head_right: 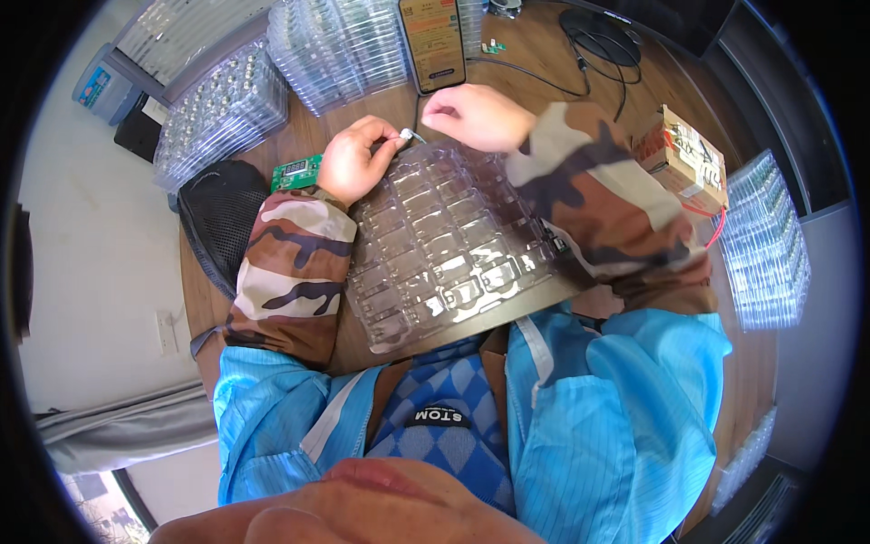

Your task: Placing small green flexible printed circuit boards into a plastic organizer tray on a manufacturing workbench.

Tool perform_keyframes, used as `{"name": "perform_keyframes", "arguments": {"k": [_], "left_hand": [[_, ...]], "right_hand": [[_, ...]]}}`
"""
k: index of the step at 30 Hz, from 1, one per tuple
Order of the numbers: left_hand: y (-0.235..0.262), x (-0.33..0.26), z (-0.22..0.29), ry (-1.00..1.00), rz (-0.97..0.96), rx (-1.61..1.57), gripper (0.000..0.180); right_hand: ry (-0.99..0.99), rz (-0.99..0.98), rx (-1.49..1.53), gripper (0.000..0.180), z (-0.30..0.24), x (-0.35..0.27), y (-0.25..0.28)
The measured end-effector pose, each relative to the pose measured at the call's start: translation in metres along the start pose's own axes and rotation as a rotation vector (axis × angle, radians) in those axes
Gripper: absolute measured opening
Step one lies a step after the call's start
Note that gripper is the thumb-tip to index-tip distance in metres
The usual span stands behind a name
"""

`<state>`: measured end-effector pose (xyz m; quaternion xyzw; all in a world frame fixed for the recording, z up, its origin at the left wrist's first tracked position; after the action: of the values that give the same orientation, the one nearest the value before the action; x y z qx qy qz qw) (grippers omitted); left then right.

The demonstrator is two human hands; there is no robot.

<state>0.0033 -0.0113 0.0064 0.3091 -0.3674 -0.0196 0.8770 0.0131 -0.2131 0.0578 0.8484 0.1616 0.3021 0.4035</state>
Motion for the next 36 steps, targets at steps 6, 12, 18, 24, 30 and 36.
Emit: {"name": "perform_keyframes", "arguments": {"k": [6,12,18,24,30,36], "left_hand": [[0.000,-0.001,0.003,-0.001,0.004,0.001,0.011],[0.002,0.001,0.005,-0.043,0.037,-0.005,0.010],[0.003,-0.002,0.010,-0.050,0.014,0.045,0.010],[-0.003,-0.002,0.006,-0.047,0.013,0.055,0.013],[-0.004,0.000,-0.006,-0.059,0.001,0.020,0.012],[-0.002,-0.001,-0.012,-0.046,-0.026,0.026,0.011]], "right_hand": [[-0.634,-0.360,0.654,0.024,0.010,0.022,-0.030],[-0.738,-0.358,0.808,0.012,0.014,0.026,-0.032],[-0.473,0.050,0.323,0.015,0.069,0.019,-0.002],[-0.259,0.011,-0.431,0.014,0.087,-0.024,0.038],[-0.112,0.085,-0.406,0.016,0.091,-0.049,0.036],[-0.171,-0.003,-0.335,0.011,0.031,-0.087,0.058]]}}
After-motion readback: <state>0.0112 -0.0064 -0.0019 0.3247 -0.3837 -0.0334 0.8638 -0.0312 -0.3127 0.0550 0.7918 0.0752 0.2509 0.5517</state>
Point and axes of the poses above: each hand's wrist, its own x-axis towards the middle knuckle, its own y-axis out of the back of the hand, z = x × y, the point moved 1 cm from there along x, towards the middle knuckle, and after that the axes turned 9 degrees about z, right-handed, at the moved point
